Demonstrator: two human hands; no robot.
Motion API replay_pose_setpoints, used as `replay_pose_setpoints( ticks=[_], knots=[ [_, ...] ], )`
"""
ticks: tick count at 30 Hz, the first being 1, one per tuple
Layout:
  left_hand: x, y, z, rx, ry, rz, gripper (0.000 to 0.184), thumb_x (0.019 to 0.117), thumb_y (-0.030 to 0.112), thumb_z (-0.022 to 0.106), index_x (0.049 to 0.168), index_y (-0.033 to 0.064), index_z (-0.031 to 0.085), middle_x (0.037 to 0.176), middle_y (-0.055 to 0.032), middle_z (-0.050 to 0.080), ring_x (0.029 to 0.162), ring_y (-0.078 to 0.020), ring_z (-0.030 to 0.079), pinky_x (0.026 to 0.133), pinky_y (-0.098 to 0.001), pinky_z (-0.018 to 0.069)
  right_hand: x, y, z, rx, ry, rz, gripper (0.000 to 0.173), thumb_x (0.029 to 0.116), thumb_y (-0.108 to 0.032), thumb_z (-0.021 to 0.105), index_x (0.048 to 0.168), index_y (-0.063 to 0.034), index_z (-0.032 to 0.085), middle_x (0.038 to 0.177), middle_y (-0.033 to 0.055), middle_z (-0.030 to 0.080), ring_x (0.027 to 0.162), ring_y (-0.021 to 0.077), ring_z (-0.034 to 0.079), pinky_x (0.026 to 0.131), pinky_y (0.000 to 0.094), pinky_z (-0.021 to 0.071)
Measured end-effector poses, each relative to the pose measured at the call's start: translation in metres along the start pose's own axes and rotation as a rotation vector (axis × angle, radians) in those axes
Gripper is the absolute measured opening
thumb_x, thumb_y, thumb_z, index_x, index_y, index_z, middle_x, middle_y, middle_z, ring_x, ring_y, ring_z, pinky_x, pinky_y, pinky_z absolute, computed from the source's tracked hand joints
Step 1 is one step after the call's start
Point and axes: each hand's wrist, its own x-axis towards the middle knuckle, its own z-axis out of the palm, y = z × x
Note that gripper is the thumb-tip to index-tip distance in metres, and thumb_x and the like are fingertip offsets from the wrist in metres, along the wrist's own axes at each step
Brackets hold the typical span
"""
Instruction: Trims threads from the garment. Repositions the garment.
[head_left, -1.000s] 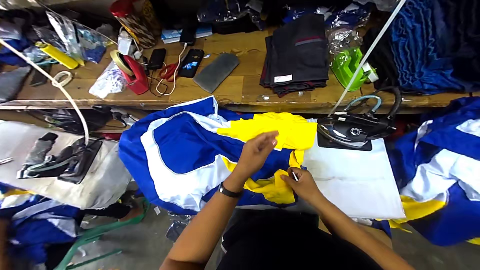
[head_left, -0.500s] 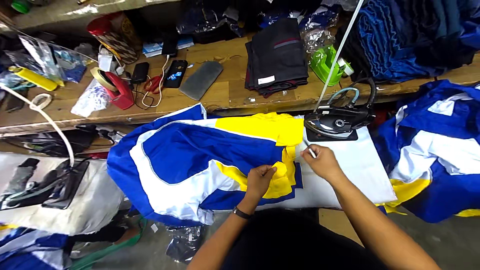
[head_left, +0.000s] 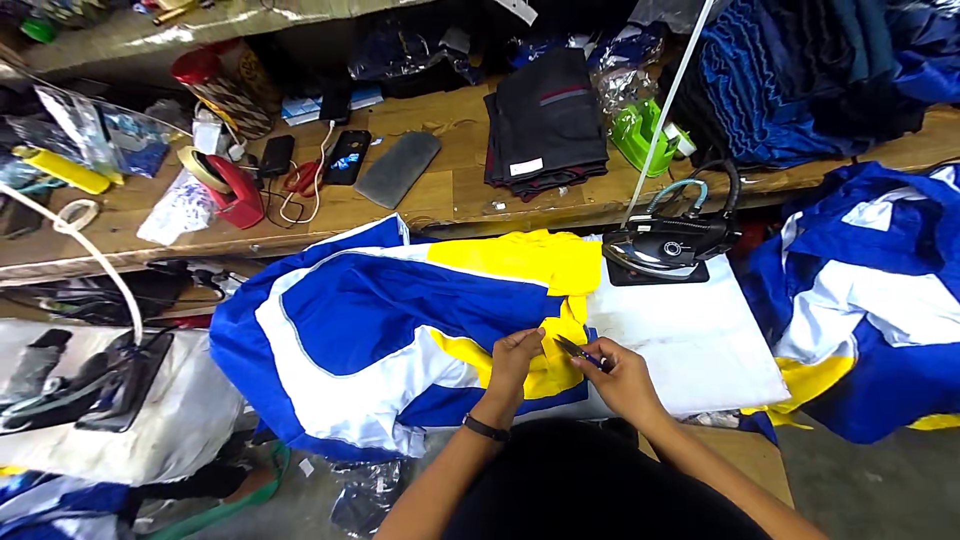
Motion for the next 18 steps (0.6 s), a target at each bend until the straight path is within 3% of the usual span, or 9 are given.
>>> replay_pose_setpoints(
  ticks=[10, 14, 18],
  knots=[
    [0.004, 0.005, -0.004, -0.069, 0.003, -0.022, 0.02, 0.1039, 0.006, 0.056, 0.102, -0.0085, 0.069, 0.087, -0.0085, 0.07, 0.08, -0.0101, 0.068, 0.082, -0.0265, 0.0567, 0.004, 0.003, 0.0, -0.019, 0.057, -0.133, 0.028, 0.0902, -0.033, 0.072, 0.106, -0.0095, 0.073, 0.079, -0.0045, 0.068, 0.059, 0.0031, 0.055, 0.055, 0.0239, 0.0469],
    [0.003, 0.006, -0.004, -0.057, -0.018, -0.024, 0.018, 0.1033, 0.005, 0.056, 0.1, -0.0071, 0.069, 0.086, -0.0072, 0.07, 0.08, -0.0088, 0.067, 0.082, -0.026, 0.0562, 0.014, 0.005, -0.006, -0.202, 0.222, -0.364, 0.031, 0.0931, -0.03, 0.07, 0.111, -0.0067, 0.077, 0.095, 0.0065, 0.074, 0.074, 0.0174, 0.067, 0.064, 0.0372, 0.054],
    [0.003, 0.007, -0.004, -0.062, -0.042, -0.013, 0.018, 0.1032, 0.004, 0.055, 0.098, -0.0069, 0.069, 0.086, -0.007, 0.07, 0.08, -0.0087, 0.067, 0.083, -0.026, 0.0565, 0.027, 0.01, -0.007, -0.276, 0.229, -0.417, 0.031, 0.0945, -0.032, 0.068, 0.112, -0.0086, 0.078, 0.096, 0.0062, 0.075, 0.076, 0.0207, 0.069, 0.066, 0.0424, 0.0549]
  ],
)
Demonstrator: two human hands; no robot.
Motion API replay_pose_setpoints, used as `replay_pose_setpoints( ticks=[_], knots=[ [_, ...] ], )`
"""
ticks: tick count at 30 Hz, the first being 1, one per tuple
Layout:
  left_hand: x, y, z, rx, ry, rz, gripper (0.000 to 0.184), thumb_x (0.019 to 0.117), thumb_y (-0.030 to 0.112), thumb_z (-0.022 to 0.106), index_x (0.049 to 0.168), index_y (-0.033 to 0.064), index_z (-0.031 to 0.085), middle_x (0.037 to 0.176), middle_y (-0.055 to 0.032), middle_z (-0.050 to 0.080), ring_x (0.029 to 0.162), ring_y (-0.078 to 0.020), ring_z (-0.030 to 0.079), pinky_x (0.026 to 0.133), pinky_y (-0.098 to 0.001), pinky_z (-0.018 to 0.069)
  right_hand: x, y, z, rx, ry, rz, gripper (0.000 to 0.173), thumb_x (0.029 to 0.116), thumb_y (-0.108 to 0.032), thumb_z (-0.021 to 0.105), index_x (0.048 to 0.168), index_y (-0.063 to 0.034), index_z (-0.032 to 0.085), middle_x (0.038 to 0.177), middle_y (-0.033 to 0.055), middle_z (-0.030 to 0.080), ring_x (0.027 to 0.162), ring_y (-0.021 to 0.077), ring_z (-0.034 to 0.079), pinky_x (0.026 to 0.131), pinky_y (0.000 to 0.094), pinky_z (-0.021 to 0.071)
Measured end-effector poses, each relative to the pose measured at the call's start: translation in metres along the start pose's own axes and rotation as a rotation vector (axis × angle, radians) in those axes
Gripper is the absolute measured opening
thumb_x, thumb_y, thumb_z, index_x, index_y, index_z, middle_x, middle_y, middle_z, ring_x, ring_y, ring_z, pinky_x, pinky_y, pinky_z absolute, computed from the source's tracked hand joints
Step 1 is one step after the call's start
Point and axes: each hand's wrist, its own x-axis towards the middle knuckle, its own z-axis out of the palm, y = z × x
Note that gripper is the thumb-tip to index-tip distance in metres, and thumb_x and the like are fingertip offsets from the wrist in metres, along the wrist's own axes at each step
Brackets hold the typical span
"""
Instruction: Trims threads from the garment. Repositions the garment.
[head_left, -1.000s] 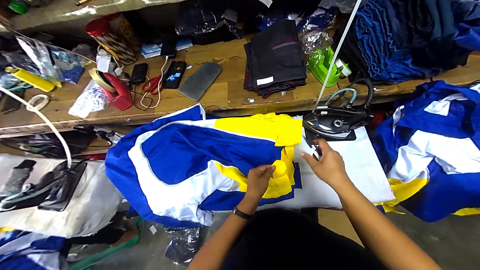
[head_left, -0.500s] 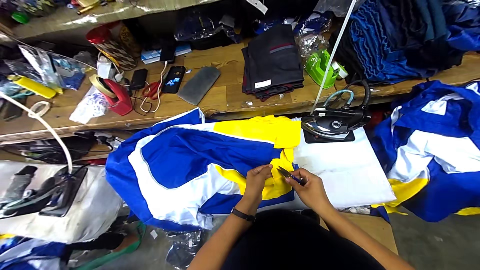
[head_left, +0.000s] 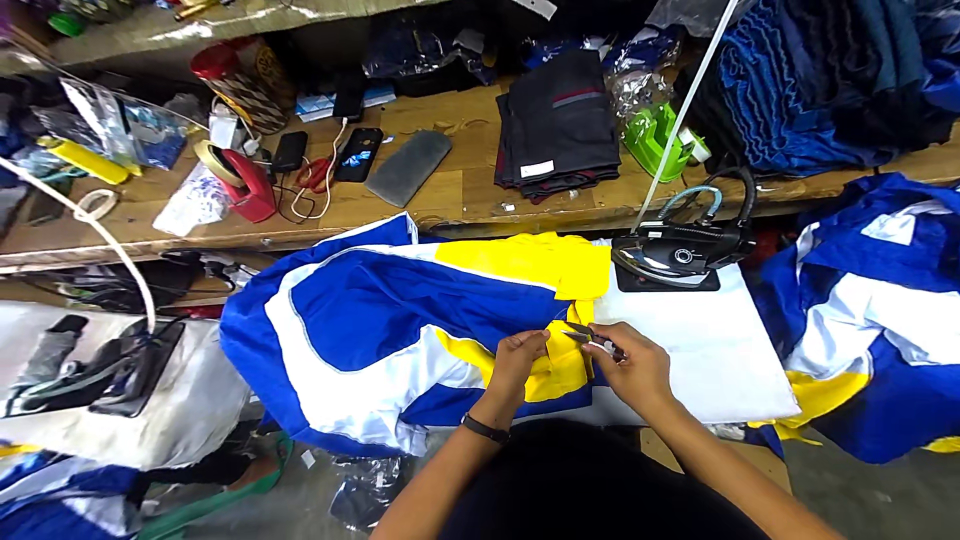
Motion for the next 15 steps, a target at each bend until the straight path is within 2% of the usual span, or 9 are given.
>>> replay_pose_setpoints(
  ticks=[8, 13, 15],
  knots=[
    [0.0005, 0.002, -0.0019, 0.003, -0.008, -0.004, 0.019, 0.1041, 0.004, 0.054, 0.099, -0.0064, 0.068, 0.087, -0.0064, 0.069, 0.08, -0.0084, 0.067, 0.082, -0.0258, 0.0562, 0.0037, 0.003, 0.0012, 0.041, -0.071, -0.062, 0.029, 0.0936, -0.031, 0.068, 0.11, -0.0102, 0.079, 0.097, 0.0048, 0.076, 0.08, 0.0193, 0.071, 0.068, 0.0421, 0.0562],
    [0.0002, 0.0025, -0.0026, 0.017, -0.032, 0.007, 0.019, 0.104, 0.004, 0.053, 0.098, -0.0055, 0.068, 0.087, -0.0055, 0.069, 0.081, -0.0076, 0.066, 0.083, -0.0255, 0.0556, 0.009, 0.0039, -0.0008, 0.101, -0.11, -0.041, 0.028, 0.0945, -0.032, 0.067, 0.108, -0.0098, 0.078, 0.097, 0.0044, 0.076, 0.078, 0.0159, 0.069, 0.066, 0.0369, 0.0554],
    [0.0002, 0.0014, -0.003, 0.027, -0.051, 0.02, 0.019, 0.1038, 0.004, 0.053, 0.097, -0.004, 0.069, 0.086, -0.0041, 0.069, 0.08, -0.0069, 0.065, 0.082, -0.0251, 0.0553, 0.0106, 0.0044, -0.0027, 0.101, -0.122, -0.042, 0.028, 0.0954, -0.032, 0.066, 0.108, -0.0103, 0.079, 0.097, 0.0041, 0.076, 0.078, 0.0161, 0.07, 0.067, 0.0376, 0.0558]
  ],
)
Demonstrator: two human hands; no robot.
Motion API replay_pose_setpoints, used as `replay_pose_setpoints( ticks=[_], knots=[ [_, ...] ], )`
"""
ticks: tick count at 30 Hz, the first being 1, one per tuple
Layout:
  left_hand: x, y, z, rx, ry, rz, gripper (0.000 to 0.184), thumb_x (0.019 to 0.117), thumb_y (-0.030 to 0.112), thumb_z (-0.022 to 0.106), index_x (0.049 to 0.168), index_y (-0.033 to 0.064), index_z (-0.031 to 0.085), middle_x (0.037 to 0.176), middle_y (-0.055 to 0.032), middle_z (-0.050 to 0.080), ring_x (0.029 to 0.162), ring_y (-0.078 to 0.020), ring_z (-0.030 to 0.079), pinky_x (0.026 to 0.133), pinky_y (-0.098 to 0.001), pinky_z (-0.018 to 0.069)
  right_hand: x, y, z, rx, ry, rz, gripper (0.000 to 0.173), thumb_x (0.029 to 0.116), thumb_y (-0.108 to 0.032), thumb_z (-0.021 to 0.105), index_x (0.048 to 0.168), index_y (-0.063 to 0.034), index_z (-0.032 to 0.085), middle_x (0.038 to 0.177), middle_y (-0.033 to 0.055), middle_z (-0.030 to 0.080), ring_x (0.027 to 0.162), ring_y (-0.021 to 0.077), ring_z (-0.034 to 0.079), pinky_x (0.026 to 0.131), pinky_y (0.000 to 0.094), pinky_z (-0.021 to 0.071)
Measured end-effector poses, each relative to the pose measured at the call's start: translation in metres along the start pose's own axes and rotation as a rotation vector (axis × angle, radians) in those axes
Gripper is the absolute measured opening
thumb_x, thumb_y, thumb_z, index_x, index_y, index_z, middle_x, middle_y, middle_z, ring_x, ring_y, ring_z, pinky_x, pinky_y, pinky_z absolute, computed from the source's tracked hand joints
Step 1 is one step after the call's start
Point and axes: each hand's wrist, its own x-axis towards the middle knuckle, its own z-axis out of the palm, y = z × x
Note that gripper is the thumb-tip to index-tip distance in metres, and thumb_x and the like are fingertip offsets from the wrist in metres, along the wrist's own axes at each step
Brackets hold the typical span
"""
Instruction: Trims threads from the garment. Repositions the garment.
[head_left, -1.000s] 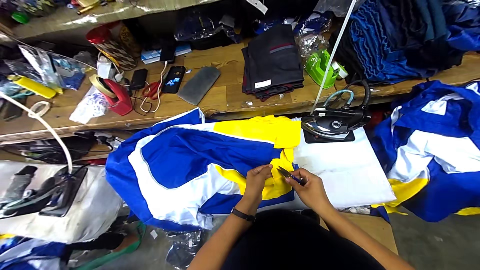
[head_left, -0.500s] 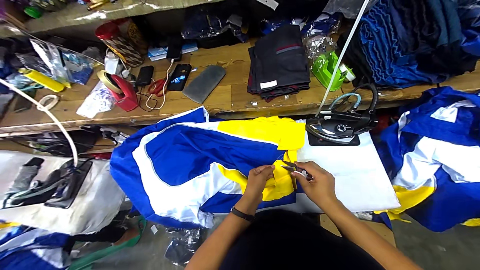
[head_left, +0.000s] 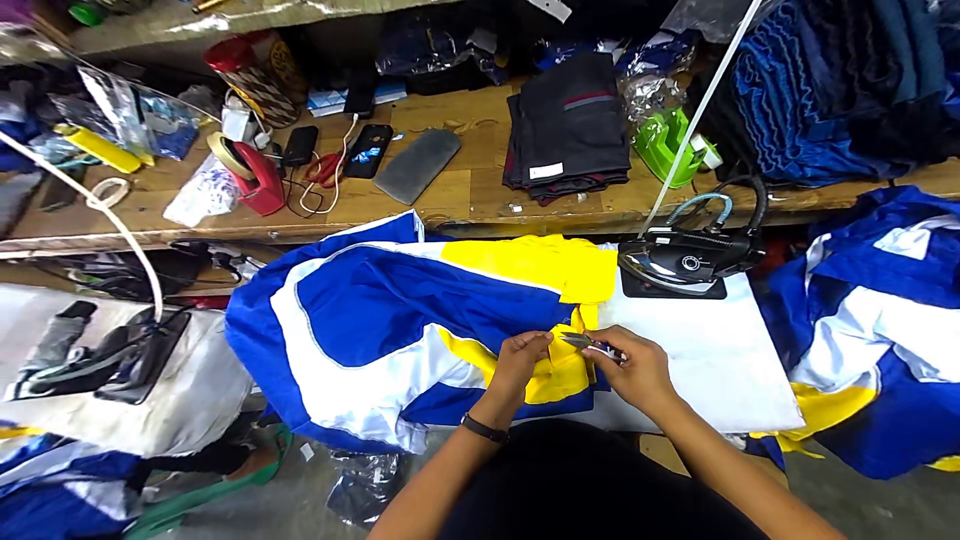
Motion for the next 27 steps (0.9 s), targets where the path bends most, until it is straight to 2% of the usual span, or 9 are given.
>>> replay_pose_setpoints(
  ticks=[4, 9, 15, 19, 23, 27],
  knots=[
    [0.0, -0.002, 0.0, 0.042, -0.025, 0.029, 0.02, 0.1041, 0.005, 0.052, 0.098, -0.0043, 0.069, 0.087, -0.0043, 0.069, 0.082, -0.0076, 0.067, 0.083, -0.026, 0.0559, 0.001, 0.0, -0.001, -0.033, 0.007, -0.025, 0.027, 0.0972, -0.031, 0.065, 0.105, -0.01, 0.079, 0.096, 0.0055, 0.077, 0.079, 0.02, 0.072, 0.066, 0.043, 0.0566],
    [0.0, -0.003, 0.001, 0.062, -0.003, 0.064, 0.019, 0.1039, 0.006, 0.054, 0.098, -0.0028, 0.07, 0.086, -0.0032, 0.069, 0.08, -0.0065, 0.065, 0.081, -0.0251, 0.0552, 0.0, -0.007, -0.007, 0.089, -0.022, 0.154, 0.026, 0.094, -0.031, 0.069, 0.105, -0.0092, 0.078, 0.094, 0.0033, 0.075, 0.073, 0.0108, 0.066, 0.065, 0.0327, 0.0538],
    [0.001, -0.008, 0.001, 0.137, -0.024, 0.145, 0.021, 0.1027, 0.007, 0.055, 0.091, 0.0012, 0.072, 0.078, 0.0011, 0.065, 0.074, -0.0036, 0.06, 0.073, -0.0227, 0.0511, 0.006, -0.015, -0.018, 0.106, -0.121, 0.29, 0.025, 0.092, -0.032, 0.07, 0.106, -0.0124, 0.077, 0.088, -0.001, 0.073, 0.067, 0.007, 0.06, 0.062, 0.0312, 0.0497],
    [0.001, -0.008, 0.001, 0.15, -0.039, 0.152, 0.021, 0.1028, 0.007, 0.055, 0.091, 0.0019, 0.072, 0.077, 0.0023, 0.064, 0.072, -0.0026, 0.059, 0.071, -0.0216, 0.0498, 0.011, -0.013, -0.017, 0.149, -0.158, 0.297, 0.024, 0.0918, -0.031, 0.071, 0.107, -0.013, 0.077, 0.087, -0.0032, 0.072, 0.067, 0.0043, 0.059, 0.062, 0.0282, 0.0494],
    [0.001, -0.008, 0.001, 0.139, -0.037, 0.151, 0.022, 0.1031, 0.007, 0.055, 0.09, 0.0021, 0.071, 0.076, 0.0026, 0.064, 0.072, -0.0031, 0.059, 0.071, -0.0219, 0.05, 0.011, -0.013, -0.017, 0.086, -0.135, 0.223, 0.025, 0.0923, -0.03, 0.071, 0.109, -0.0127, 0.078, 0.097, 0.0009, 0.075, 0.074, 0.0102, 0.064, 0.066, 0.034, 0.0517],
    [0.001, -0.008, 0.0, 0.144, -0.044, 0.142, 0.022, 0.1032, 0.007, 0.054, 0.089, 0.0027, 0.071, 0.075, 0.0033, 0.063, 0.071, -0.003, 0.058, 0.072, -0.0219, 0.0498, 0.009, -0.011, -0.016, 0.013, -0.091, 0.14, 0.024, 0.0931, -0.029, 0.07, 0.109, -0.0129, 0.079, 0.1, 0.0031, 0.076, 0.08, 0.0165, 0.069, 0.07, 0.0416, 0.0552]
  ],
)
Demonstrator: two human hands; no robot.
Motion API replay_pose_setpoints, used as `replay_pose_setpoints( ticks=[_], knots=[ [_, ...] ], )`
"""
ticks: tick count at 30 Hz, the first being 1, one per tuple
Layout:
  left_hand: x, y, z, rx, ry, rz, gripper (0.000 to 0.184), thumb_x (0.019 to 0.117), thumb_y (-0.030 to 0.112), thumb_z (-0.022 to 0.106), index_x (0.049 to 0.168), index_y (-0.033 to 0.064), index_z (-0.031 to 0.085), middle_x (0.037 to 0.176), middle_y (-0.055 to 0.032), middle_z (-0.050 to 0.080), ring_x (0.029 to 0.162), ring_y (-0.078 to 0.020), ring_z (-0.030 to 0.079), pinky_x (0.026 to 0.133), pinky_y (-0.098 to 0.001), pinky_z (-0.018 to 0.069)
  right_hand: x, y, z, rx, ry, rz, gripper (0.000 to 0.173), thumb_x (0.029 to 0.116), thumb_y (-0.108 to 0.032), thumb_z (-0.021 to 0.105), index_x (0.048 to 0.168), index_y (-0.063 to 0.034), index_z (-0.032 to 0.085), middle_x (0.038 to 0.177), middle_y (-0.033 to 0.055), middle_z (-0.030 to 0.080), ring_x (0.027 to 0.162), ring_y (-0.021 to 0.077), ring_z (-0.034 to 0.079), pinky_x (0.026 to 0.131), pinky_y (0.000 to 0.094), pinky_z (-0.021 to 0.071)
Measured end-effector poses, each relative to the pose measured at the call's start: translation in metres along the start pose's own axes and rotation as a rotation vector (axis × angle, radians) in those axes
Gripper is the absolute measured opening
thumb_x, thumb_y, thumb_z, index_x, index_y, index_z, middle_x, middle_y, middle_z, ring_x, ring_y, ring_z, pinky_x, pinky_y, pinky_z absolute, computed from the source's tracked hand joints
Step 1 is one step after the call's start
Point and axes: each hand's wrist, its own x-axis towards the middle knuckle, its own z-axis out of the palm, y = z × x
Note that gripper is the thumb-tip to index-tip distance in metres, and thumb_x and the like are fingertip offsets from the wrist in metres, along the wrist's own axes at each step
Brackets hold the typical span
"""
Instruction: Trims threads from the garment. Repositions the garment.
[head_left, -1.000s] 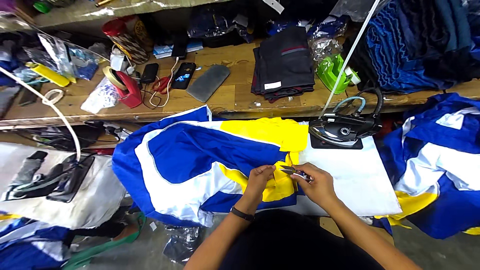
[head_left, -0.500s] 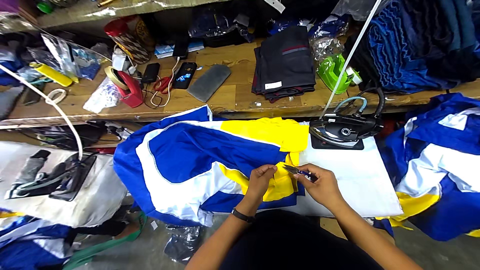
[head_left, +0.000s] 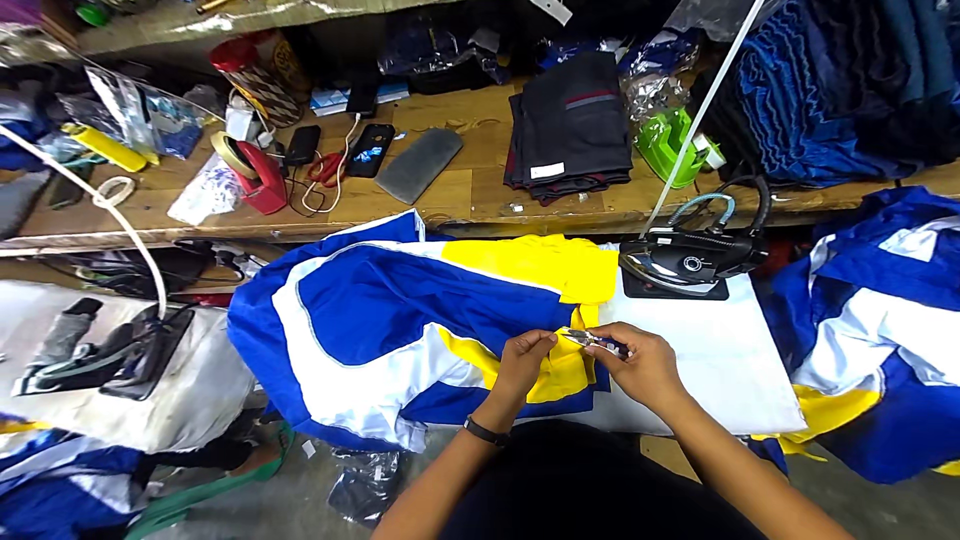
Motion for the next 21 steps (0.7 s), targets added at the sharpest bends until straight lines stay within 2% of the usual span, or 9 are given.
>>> replay_pose_setpoints(
  ticks=[2, 3, 6, 8, 10, 11, 13, 17, 21],
  knots=[
    [0.0, 0.0, 0.0, 0.001, -0.011, 0.005, 0.023, 0.1031, 0.007, 0.054, 0.088, 0.0032, 0.071, 0.074, 0.0038, 0.062, 0.07, -0.0027, 0.057, 0.07, -0.0216, 0.0488, 0.0, 0.002, 0.001, 0.01, -0.002, -0.001, 0.023, 0.0939, -0.029, 0.069, 0.106, -0.0132, 0.08, 0.098, 0.0029, 0.077, 0.079, 0.0167, 0.069, 0.069, 0.0429, 0.0545],
    [0.0, 0.0, 0.001, 0.004, -0.016, 0.013, 0.022, 0.1029, 0.007, 0.054, 0.088, 0.0031, 0.07, 0.074, 0.0037, 0.062, 0.07, -0.0025, 0.057, 0.07, -0.0217, 0.0487, 0.001, 0.003, 0.0, 0.049, -0.02, 0.023, 0.022, 0.0944, -0.029, 0.069, 0.105, -0.013, 0.079, 0.097, 0.0019, 0.076, 0.077, 0.0143, 0.068, 0.069, 0.0404, 0.0537],
    [0.0, -0.004, -0.001, 0.114, -0.033, 0.107, 0.018, 0.1024, 0.009, 0.057, 0.097, 0.0014, 0.073, 0.086, 0.0001, 0.069, 0.079, -0.0024, 0.063, 0.077, -0.0224, 0.0533, 0.003, 0.004, -0.003, 0.277, -0.049, 0.123, 0.021, 0.0942, -0.026, 0.07, 0.106, -0.0096, 0.075, 0.088, -0.0036, 0.072, 0.068, 0.0003, 0.061, 0.063, 0.0208, 0.051],
    [0.0, -0.008, -0.003, 0.267, -0.015, 0.183, 0.017, 0.1004, 0.014, 0.063, 0.104, 0.0047, 0.076, 0.092, -0.0003, 0.074, 0.08, -0.0029, 0.067, 0.077, -0.0239, 0.0559, 0.004, 0.002, -0.008, 0.357, -0.036, 0.173, 0.023, 0.0931, -0.024, 0.072, 0.109, -0.0073, 0.073, 0.086, -0.0031, 0.07, 0.066, -0.0007, 0.059, 0.06, 0.0168, 0.0495],
    [-0.003, -0.006, 0.0, 0.335, 0.014, 0.218, 0.015, 0.0983, 0.013, 0.066, 0.107, 0.0044, 0.076, 0.093, -0.0016, 0.076, 0.072, -0.0042, 0.069, 0.069, -0.023, 0.0595, 0.003, -0.001, -0.016, 0.303, -0.055, 0.218, 0.023, 0.0924, -0.026, 0.073, 0.108, -0.0092, 0.073, 0.085, -0.004, 0.07, 0.065, 0.0002, 0.059, 0.06, 0.0188, 0.0491],
    [-0.005, -0.006, 0.002, 0.34, 0.019, 0.223, 0.014, 0.0974, 0.01, 0.067, 0.107, 0.0023, 0.074, 0.094, -0.0035, 0.076, 0.072, -0.006, 0.071, 0.07, -0.0235, 0.0613, 0.002, -0.003, -0.02, 0.256, -0.074, 0.234, 0.024, 0.0921, -0.028, 0.073, 0.108, -0.0104, 0.073, 0.085, -0.0046, 0.07, 0.066, 0.001, 0.059, 0.061, 0.0209, 0.0491],
    [-0.006, -0.01, 0.006, 0.38, 0.03, 0.283, 0.013, 0.095, 0.008, 0.069, 0.104, -0.0006, 0.073, 0.094, -0.0068, 0.076, 0.077, -0.0076, 0.073, 0.076, -0.0243, 0.062, 0.0, -0.006, -0.027, 0.166, -0.117, 0.257, 0.024, 0.0915, -0.031, 0.072, 0.107, -0.0123, 0.074, 0.084, -0.0043, 0.069, 0.066, 0.0039, 0.059, 0.062, 0.0268, 0.0494],
    [-0.004, -0.027, 0.01, 0.495, 0.079, 0.553, 0.01, 0.0901, 0.003, 0.071, 0.097, -0.0039, 0.074, 0.098, -0.0131, 0.075, 0.086, -0.0138, 0.075, 0.082, -0.0275, 0.0632, -0.006, -0.013, -0.038, 0.078, -0.195, 0.296, 0.025, 0.0897, -0.036, 0.074, 0.103, -0.0146, 0.075, 0.082, -0.0037, 0.069, 0.067, 0.0082, 0.06, 0.064, 0.0352, 0.0507],
    [-0.001, -0.033, 0.011, 0.592, 0.125, 0.694, 0.006, 0.087, 0.001, 0.073, 0.092, -0.0019, 0.075, 0.101, -0.0129, 0.075, 0.095, -0.0167, 0.074, 0.086, -0.0291, 0.0623, -0.009, -0.019, -0.042, -0.007, -0.249, 0.327, 0.024, 0.09, -0.036, 0.074, 0.1, -0.0148, 0.076, 0.082, -0.0012, 0.07, 0.072, 0.0132, 0.064, 0.068, 0.0434, 0.0519]
  ],
)
